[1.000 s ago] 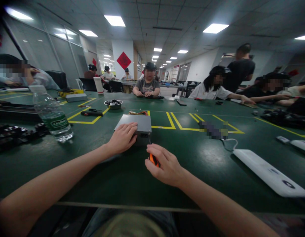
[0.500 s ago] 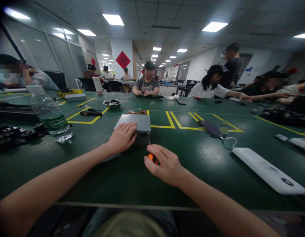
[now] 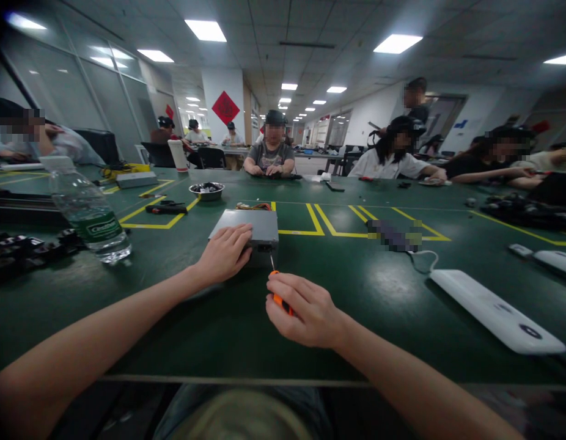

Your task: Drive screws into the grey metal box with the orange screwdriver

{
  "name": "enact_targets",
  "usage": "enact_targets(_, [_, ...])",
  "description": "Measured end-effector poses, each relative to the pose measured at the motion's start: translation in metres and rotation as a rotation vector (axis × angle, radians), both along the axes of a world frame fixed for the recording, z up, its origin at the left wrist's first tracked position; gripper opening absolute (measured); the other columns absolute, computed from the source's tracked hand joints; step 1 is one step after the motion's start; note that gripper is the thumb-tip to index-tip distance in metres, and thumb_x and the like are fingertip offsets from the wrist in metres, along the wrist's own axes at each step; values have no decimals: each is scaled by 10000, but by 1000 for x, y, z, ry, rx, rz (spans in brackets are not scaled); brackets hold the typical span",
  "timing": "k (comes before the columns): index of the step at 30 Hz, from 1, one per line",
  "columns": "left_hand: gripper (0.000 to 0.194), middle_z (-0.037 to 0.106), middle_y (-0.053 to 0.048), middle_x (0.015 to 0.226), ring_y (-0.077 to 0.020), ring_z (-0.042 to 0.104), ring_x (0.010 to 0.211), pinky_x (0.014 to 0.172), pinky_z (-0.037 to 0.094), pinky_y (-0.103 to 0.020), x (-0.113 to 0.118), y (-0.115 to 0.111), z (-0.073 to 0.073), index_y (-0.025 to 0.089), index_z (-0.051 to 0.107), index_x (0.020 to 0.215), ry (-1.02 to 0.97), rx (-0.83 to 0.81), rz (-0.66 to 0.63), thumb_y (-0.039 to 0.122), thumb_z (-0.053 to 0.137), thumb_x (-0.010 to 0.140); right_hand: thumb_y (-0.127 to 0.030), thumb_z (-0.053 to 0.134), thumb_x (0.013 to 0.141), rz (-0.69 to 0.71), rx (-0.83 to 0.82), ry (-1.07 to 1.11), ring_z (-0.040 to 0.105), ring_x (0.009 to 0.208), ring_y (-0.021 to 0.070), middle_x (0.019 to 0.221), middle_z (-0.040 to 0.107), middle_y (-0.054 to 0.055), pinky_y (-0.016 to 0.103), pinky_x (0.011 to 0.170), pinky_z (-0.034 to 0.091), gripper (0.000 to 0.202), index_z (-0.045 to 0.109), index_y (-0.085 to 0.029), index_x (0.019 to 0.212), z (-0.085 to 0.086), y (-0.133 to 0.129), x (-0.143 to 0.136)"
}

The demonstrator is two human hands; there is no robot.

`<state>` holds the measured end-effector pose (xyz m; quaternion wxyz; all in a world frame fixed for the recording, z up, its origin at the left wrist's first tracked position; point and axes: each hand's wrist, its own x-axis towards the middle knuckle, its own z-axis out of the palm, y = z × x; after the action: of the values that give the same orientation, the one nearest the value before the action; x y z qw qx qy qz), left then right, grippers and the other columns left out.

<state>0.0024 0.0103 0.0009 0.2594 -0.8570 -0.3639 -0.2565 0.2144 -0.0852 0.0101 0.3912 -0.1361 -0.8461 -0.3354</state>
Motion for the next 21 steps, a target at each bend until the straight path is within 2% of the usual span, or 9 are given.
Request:
enact_targets(6, [292,510,-153,1274,-260,475,1163,947,382,-403,1,0,-1,114,516,1111,-12,1,-1,248,408,875,-49,572,750,82,-14,2,672,819,177,789,676,63,269,743,585,94,549,-138,773,-1,-2,-10])
enact_targets(17, [317,501,-156,1282,-263,470,1163,956,376,-396,0,1,-2,91,504,1129,5,3,14,251,408,872,-85,528,778,105,-131,59,678,793,174,777,680,75,250,742,586,105,554,-112,877,0,10,-18])
enact_targets(21, [322,499,-163,1283,-263,464,1172,960,373,-406,1,2,-3,92,500,1137,1,0,10,249,414,869,-94,523,785,99,-121,47,675,806,168,791,676,68,253,758,581,85,556,-135,853,-3,14,-19])
